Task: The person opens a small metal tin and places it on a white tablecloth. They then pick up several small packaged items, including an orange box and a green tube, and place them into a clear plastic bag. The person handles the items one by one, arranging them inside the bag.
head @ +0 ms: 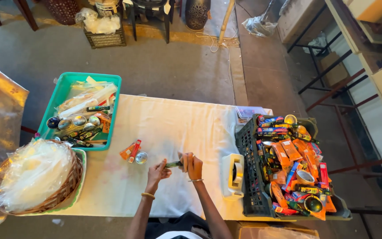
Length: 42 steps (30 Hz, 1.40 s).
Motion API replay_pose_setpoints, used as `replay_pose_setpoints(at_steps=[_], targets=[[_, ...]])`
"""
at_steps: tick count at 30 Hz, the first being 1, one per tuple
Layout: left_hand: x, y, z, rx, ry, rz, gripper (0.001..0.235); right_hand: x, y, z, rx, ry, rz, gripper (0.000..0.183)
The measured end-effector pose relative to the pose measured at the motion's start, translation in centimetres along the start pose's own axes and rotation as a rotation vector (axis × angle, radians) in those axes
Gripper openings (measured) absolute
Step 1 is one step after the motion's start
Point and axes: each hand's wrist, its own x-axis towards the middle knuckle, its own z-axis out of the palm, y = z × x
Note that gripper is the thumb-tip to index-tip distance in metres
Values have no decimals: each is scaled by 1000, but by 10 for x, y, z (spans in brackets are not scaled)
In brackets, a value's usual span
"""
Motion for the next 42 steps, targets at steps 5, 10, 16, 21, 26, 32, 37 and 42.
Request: replay_pose_setpoints(at_steps=[5, 10, 16, 21, 26, 32, 37, 42], targets=[[14, -13, -11, -43, -198, -250, 42, -5, -83, 12, -264, 8, -396, 47], [17, 16, 4, 72, -318, -22, 28, 30, 97, -2, -234, 258, -44, 48], [21, 32, 36, -73, -169, 42, 29, 31, 103, -8, 617, 480, 249, 54], [36, 16, 58, -298, -126, 69, 26, 33, -11, 35, 738, 121, 218, 58], [32, 29, 55, -47, -179, 135, 23, 53, 68, 24, 617, 122, 64, 40], [39, -11, 33, -34, -449, 144, 35, 50, 25, 39, 619, 344, 86, 26], [40, -9, 27, -80, -421, 24, 32, 43, 45, 53, 546, 241, 157, 28], [30, 16, 20, 310, -465, 71, 32, 42, 59, 45, 655, 276, 152, 39]])
